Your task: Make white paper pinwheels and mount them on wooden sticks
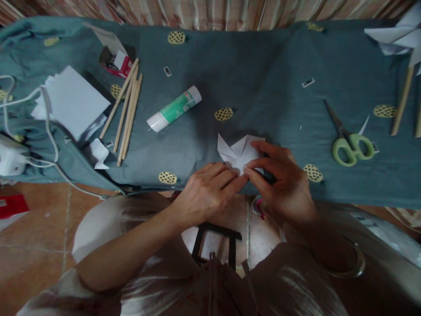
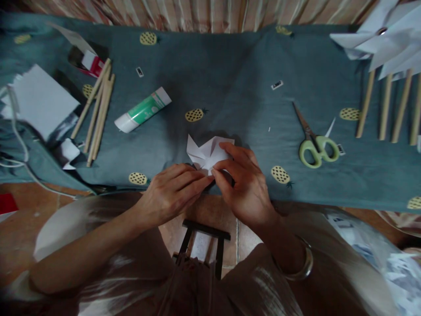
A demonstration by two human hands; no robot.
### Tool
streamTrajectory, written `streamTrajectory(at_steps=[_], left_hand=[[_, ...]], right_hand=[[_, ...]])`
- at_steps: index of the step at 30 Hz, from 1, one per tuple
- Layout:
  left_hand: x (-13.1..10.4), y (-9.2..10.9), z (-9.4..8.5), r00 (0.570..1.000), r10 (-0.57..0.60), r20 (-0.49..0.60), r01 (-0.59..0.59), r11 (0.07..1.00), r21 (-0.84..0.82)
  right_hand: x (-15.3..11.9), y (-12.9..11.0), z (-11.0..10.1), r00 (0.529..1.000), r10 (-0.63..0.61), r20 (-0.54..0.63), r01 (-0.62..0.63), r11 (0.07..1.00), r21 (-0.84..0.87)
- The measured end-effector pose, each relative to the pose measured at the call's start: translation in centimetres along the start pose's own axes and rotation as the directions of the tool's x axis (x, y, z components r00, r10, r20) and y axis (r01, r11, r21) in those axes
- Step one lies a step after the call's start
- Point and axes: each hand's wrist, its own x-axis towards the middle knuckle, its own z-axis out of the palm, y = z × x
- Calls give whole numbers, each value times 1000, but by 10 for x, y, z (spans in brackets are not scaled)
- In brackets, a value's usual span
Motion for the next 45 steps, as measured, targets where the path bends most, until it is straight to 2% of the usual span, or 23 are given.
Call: streamTrajectory(at_steps=[22,39,45], left_hand=[[2,2,1,1000,-20,1,20,999,-47],[0,2,3,999,-44,28,45,997,-58],[0,2,3,1000,-29,5,29,998,-47]], right_hand=[[1,-1,4,999,45,-23,-45,999,-16],[6,-8,4,996,93,10,-93,996,-8],[6,-6,6,995,95,-10,-95,995,-19]])
